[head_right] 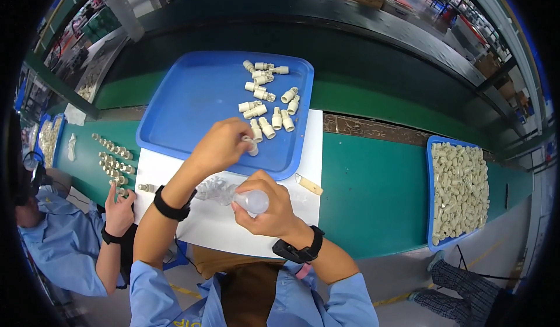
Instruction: The person picks up a plastic component from a blue tray, applies liquid to it from a squeeze bottle, and wipes it with a cloth before placing it on the green work surface.
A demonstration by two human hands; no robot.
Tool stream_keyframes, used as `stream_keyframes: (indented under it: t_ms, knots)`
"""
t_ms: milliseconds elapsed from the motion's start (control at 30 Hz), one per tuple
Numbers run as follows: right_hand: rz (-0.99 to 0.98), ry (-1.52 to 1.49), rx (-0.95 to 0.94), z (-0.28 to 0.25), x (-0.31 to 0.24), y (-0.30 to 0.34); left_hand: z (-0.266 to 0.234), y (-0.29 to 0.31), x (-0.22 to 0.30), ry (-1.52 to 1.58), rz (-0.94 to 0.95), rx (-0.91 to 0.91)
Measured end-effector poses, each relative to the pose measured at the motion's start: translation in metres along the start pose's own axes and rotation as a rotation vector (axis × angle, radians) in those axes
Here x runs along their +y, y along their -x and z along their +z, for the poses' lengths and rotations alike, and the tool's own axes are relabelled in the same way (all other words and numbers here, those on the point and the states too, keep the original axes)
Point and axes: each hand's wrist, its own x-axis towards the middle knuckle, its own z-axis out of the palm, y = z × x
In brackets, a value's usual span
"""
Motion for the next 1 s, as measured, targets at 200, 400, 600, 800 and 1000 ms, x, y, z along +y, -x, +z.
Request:
stream_keyframes:
  t_ms: [200,400,600,800,1000]
  knots:
    - [0.011,-0.011,0.003,0.002,0.002,0.001,-0.012,0.038,-0.006,-0.221,-0.108,0.140]
    - [0.031,-0.006,-0.010,0.004,0.000,0.005,-0.007,0.058,-0.009,-0.408,-0.158,0.130]
    - [0.089,-0.012,-0.015,0.003,-0.004,0.007,-0.006,0.083,-0.012,-0.477,-0.246,0.196]
    - [-0.010,-0.015,0.037,-0.004,-0.001,0.005,-0.008,0.128,-0.004,-0.178,-0.290,0.431]
    - [0.092,-0.026,0.000,0.007,0.004,0.005,0.006,0.182,-0.012,0.483,-0.474,0.820]
